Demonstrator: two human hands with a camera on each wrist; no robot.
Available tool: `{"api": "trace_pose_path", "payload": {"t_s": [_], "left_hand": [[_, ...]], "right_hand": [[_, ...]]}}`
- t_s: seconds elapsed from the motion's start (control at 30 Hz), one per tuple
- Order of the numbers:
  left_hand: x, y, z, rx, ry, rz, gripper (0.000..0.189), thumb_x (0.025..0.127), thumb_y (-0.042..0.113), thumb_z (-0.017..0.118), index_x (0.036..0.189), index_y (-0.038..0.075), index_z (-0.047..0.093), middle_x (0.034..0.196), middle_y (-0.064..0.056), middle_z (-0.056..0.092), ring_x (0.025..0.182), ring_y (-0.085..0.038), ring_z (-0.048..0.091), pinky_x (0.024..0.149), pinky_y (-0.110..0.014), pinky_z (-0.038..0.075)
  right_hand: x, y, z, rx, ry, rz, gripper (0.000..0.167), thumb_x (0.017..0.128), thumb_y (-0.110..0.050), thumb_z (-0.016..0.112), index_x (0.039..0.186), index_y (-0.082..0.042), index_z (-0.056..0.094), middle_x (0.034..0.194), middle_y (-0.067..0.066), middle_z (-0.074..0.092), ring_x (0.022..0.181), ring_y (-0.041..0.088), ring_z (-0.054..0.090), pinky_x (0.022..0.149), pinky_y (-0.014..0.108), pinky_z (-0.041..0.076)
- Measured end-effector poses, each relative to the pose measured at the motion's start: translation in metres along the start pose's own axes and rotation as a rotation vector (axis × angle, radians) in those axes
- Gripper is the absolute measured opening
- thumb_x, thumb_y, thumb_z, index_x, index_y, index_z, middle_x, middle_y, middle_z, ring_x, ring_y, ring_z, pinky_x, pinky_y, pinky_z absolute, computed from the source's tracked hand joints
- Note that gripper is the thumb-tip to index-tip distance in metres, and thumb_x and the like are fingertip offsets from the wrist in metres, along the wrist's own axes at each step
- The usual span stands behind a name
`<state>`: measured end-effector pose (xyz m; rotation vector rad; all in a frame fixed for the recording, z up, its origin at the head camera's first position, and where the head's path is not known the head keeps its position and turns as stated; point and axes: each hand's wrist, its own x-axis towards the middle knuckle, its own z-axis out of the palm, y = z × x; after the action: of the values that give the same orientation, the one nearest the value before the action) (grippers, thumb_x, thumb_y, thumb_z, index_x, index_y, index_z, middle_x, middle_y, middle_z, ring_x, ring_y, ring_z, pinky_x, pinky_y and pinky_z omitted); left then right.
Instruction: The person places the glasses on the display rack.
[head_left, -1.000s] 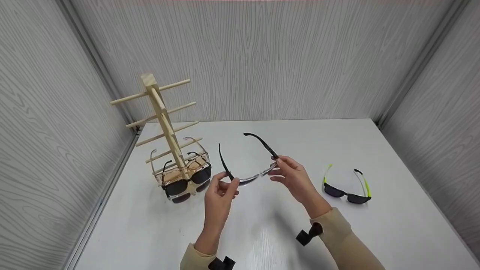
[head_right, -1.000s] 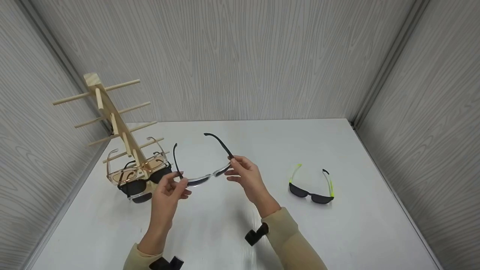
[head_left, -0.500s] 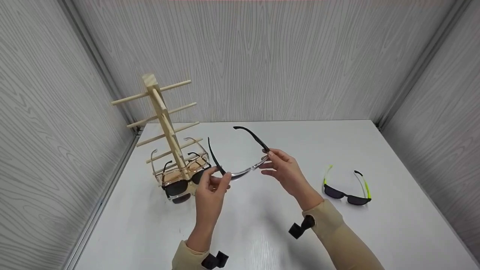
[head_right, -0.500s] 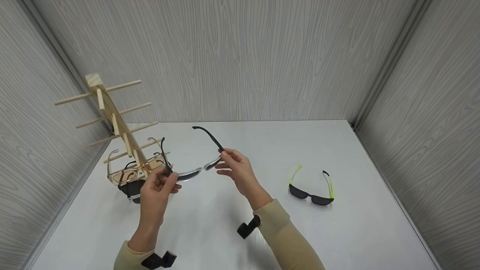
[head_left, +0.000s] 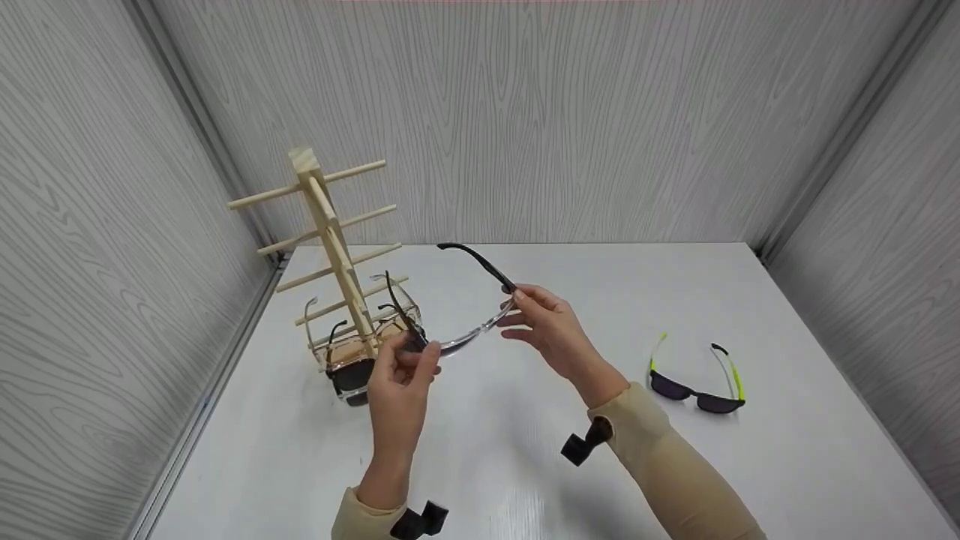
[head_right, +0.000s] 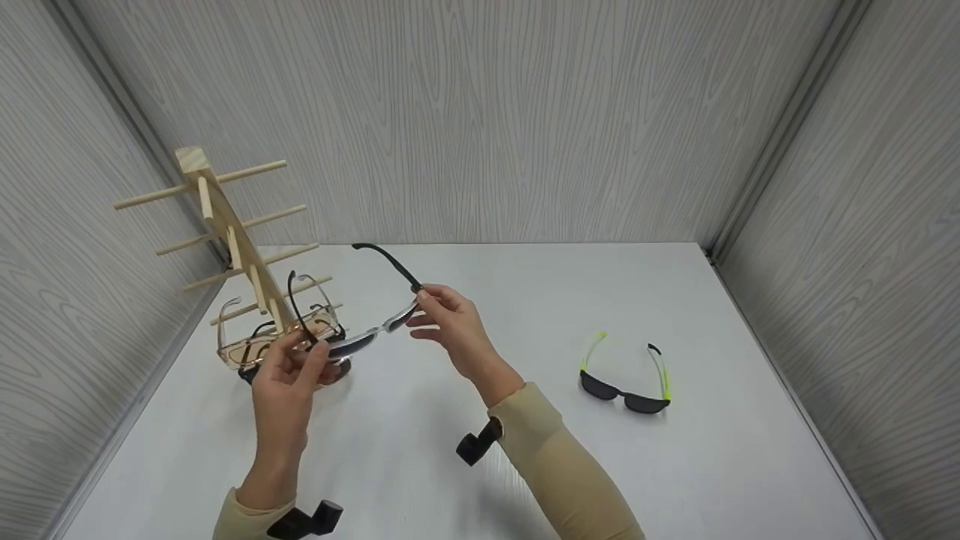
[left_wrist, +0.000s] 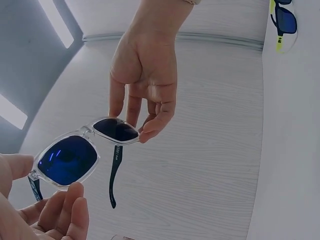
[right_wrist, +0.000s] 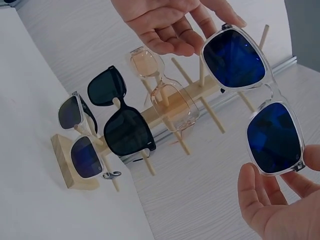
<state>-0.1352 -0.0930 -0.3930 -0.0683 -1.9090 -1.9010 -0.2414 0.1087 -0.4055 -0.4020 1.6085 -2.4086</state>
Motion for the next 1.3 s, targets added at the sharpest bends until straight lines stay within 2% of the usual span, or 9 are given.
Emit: {"api": "trace_pose_path", "payload": {"t_s": [0.13, 0.33, 0.47, 0.7, 0.87, 0.93, 1.0, 1.1, 1.3], "left_hand": [[0.004, -0.011, -0.006, 0.007, 0.025, 0.01, 0.041, 0.088, 0.021, 0.066, 0.122, 0.002, 0.052, 0.087, -0.013, 0.056, 0.079, -0.026, 0.063, 0.074, -0.029, 0.053], [0.006, -0.009, -0.011, -0.006, 0.049, 0.035, 0.044, 0.087, 0.022, 0.067, 0.123, 0.001, 0.05, 0.087, -0.015, 0.056, 0.077, -0.024, 0.063, 0.074, -0.033, 0.054], [0.006, -0.002, -0.014, -0.019, 0.069, 0.016, 0.04, 0.088, 0.017, 0.066, 0.121, 0.001, 0.051, 0.087, -0.015, 0.056, 0.077, -0.02, 0.064, 0.074, -0.03, 0.054], [0.002, 0.025, -0.019, -0.013, 0.101, 0.024, 0.036, 0.088, 0.009, 0.064, 0.117, -0.007, 0.049, 0.084, -0.017, 0.054, 0.072, -0.017, 0.063, 0.069, -0.027, 0.054], [0.006, 0.02, -0.027, 0.005, 0.136, 0.051, 0.035, 0.089, 0.01, 0.064, 0.117, -0.006, 0.051, 0.083, -0.017, 0.053, 0.069, -0.016, 0.062, 0.062, -0.022, 0.053], [0.009, 0.013, -0.031, 0.014, 0.152, 0.063, 0.034, 0.088, 0.012, 0.064, 0.116, -0.004, 0.053, 0.082, -0.016, 0.054, 0.069, -0.018, 0.062, 0.061, -0.022, 0.053], [0.011, 0.012, -0.034, 0.024, 0.166, 0.065, 0.033, 0.088, 0.012, 0.064, 0.115, -0.004, 0.054, 0.081, -0.016, 0.054, 0.07, -0.022, 0.062, 0.061, -0.022, 0.053], [0.016, 0.0, -0.04, 0.028, 0.189, 0.071, 0.034, 0.088, 0.015, 0.065, 0.117, -0.001, 0.055, 0.082, -0.015, 0.055, 0.072, -0.026, 0.063, 0.063, -0.024, 0.053], [0.02, 0.001, -0.047, 0.046, 0.224, 0.073, 0.031, 0.09, 0.019, 0.063, 0.115, 0.002, 0.057, 0.081, -0.017, 0.056, 0.071, -0.025, 0.063, 0.064, -0.027, 0.054]], "right_hand": [[0.004, -0.001, 0.006, 0.012, -0.018, -0.006, 0.022, 0.093, -0.02, 0.059, 0.11, -0.006, 0.06, 0.096, 0.011, 0.058, 0.09, 0.027, 0.063, 0.079, 0.039, 0.052], [0.011, -0.004, 0.016, 0.021, -0.028, -0.003, 0.02, 0.092, -0.019, 0.059, 0.108, -0.007, 0.061, 0.094, 0.009, 0.059, 0.089, 0.029, 0.063, 0.078, 0.039, 0.053], [0.015, -0.005, 0.023, 0.012, -0.037, 0.01, 0.02, 0.093, -0.019, 0.059, 0.108, -0.006, 0.061, 0.095, 0.01, 0.059, 0.09, 0.029, 0.063, 0.078, 0.039, 0.052], [0.021, -0.004, 0.033, 0.006, -0.072, 0.018, 0.019, 0.093, -0.019, 0.058, 0.107, -0.007, 0.062, 0.094, 0.009, 0.059, 0.091, 0.03, 0.063, 0.078, 0.038, 0.053], [0.026, -0.004, 0.043, 0.003, -0.076, 0.031, 0.017, 0.093, -0.019, 0.058, 0.105, -0.007, 0.061, 0.092, 0.008, 0.06, 0.089, 0.028, 0.064, 0.077, 0.039, 0.053], [0.027, -0.004, 0.048, 0.005, -0.071, 0.037, 0.016, 0.094, -0.019, 0.057, 0.105, -0.007, 0.061, 0.091, 0.008, 0.06, 0.088, 0.028, 0.064, 0.077, 0.039, 0.053], [0.029, -0.003, 0.052, 0.005, -0.067, 0.042, 0.016, 0.094, -0.018, 0.057, 0.105, -0.007, 0.061, 0.091, 0.008, 0.06, 0.086, 0.026, 0.065, 0.076, 0.038, 0.053], [0.031, -0.003, 0.057, 0.002, -0.06, 0.05, 0.017, 0.094, -0.018, 0.057, 0.106, -0.007, 0.061, 0.091, 0.008, 0.06, 0.085, 0.024, 0.065, 0.075, 0.038, 0.053], [0.034, 0.0, 0.067, -0.016, -0.04, 0.047, 0.019, 0.094, -0.018, 0.057, 0.107, -0.006, 0.06, 0.091, 0.009, 0.06, 0.085, 0.027, 0.065, 0.075, 0.038, 0.054]]}}
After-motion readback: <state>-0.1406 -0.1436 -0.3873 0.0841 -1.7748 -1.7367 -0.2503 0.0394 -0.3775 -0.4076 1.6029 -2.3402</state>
